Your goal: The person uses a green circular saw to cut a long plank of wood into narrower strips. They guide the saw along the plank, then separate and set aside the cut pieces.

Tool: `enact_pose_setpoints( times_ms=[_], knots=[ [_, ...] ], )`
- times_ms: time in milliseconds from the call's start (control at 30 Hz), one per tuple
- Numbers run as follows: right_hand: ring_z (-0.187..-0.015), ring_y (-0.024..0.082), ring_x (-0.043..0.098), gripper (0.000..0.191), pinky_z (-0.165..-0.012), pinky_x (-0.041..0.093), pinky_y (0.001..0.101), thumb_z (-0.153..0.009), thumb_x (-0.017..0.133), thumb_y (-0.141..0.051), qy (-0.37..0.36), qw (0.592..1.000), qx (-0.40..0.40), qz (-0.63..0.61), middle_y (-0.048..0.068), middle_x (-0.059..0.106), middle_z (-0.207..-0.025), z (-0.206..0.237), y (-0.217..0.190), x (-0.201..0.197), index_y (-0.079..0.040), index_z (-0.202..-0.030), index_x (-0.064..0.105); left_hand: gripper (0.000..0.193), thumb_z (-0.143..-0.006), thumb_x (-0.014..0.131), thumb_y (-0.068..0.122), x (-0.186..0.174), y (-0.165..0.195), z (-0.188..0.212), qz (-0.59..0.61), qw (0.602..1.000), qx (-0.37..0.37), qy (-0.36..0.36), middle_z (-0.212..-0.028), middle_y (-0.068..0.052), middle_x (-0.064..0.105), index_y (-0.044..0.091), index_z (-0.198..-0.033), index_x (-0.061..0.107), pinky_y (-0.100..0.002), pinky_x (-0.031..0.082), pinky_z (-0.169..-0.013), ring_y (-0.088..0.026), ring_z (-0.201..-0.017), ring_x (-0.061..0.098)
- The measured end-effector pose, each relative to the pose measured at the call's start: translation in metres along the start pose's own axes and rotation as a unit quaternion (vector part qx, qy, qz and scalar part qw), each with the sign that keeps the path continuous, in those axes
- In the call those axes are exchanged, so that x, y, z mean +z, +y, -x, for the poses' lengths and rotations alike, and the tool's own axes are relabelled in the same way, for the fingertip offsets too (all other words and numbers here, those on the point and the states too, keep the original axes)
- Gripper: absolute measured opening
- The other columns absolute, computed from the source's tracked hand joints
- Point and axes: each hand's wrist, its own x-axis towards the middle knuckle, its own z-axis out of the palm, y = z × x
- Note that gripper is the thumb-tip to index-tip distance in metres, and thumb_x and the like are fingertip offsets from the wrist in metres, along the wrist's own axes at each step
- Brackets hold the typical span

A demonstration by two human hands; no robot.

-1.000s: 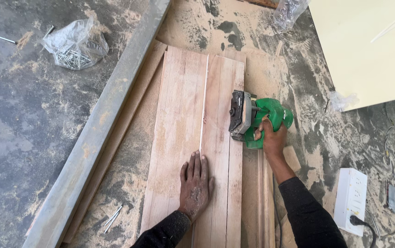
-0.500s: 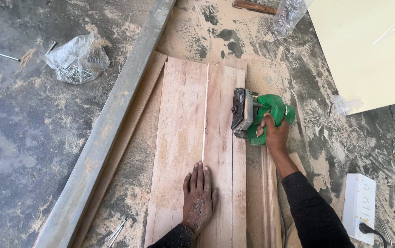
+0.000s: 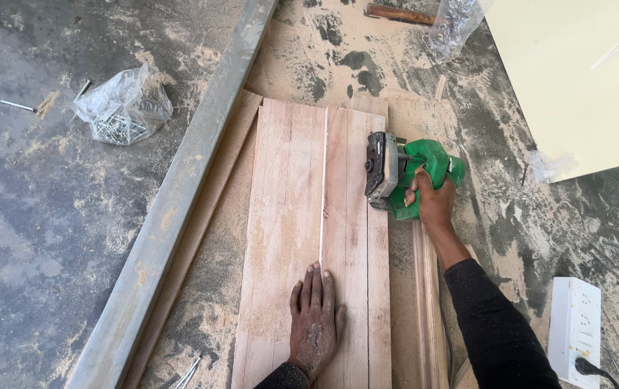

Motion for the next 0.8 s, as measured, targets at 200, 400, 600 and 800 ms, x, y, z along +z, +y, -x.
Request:
enact_pose_setpoints(
  times_ms=[200,400,600,800],
  knots=[
    [-0.050,0.014,0.054,0.006,-0.045,0.045,0.0317,-0.097,0.057,-0.009,-0.005,1.000,-0.003,-0.009,0.005,0.056,-0.070,-0.011,-0.002,0.004,-0.003,-0.094,0.059,0.071,-0.103,0.037,0.036,0.001,-0.001,0.001,0.003,1.000,-0.007,-0.013,-0.159,-0.035,0.019,-0.006,-0.156,0.018,-0.058,0.005,-0.120,-0.042,-0.152,0.012],
    [-0.051,0.014,0.054,0.007,-0.045,0.045,0.0311,-0.097,0.058,-0.010,-0.004,1.000,0.001,-0.023,0.004,0.056,-0.071,-0.023,-0.004,0.008,-0.003,-0.096,0.060,0.069,-0.104,0.035,0.036,0.003,-0.001,0.001,-0.004,1.000,-0.004,-0.015,-0.158,-0.035,0.019,-0.005,-0.156,0.019,-0.058,0.004,-0.119,-0.043,-0.151,0.011],
    [-0.050,0.013,0.054,0.006,-0.044,0.044,0.0308,-0.096,0.059,-0.010,-0.001,0.999,0.004,-0.033,0.004,0.056,-0.071,-0.036,-0.003,0.012,-0.004,-0.096,0.059,0.068,-0.104,0.034,0.037,0.006,-0.001,0.001,-0.029,1.000,0.001,0.006,-0.158,-0.035,0.020,-0.005,-0.156,0.020,-0.057,0.005,-0.119,-0.042,-0.151,0.011],
    [-0.048,0.013,0.053,0.007,-0.042,0.045,0.0316,-0.097,0.060,-0.009,-0.010,0.999,0.003,-0.034,0.004,0.055,-0.070,-0.052,-0.004,0.016,-0.003,-0.097,0.058,0.068,-0.104,0.035,0.037,0.005,-0.002,-0.001,-0.025,0.999,-0.008,-0.035,-0.157,-0.036,0.017,-0.006,-0.154,0.019,-0.058,0.003,-0.118,-0.042,-0.151,0.009]
  ],
)
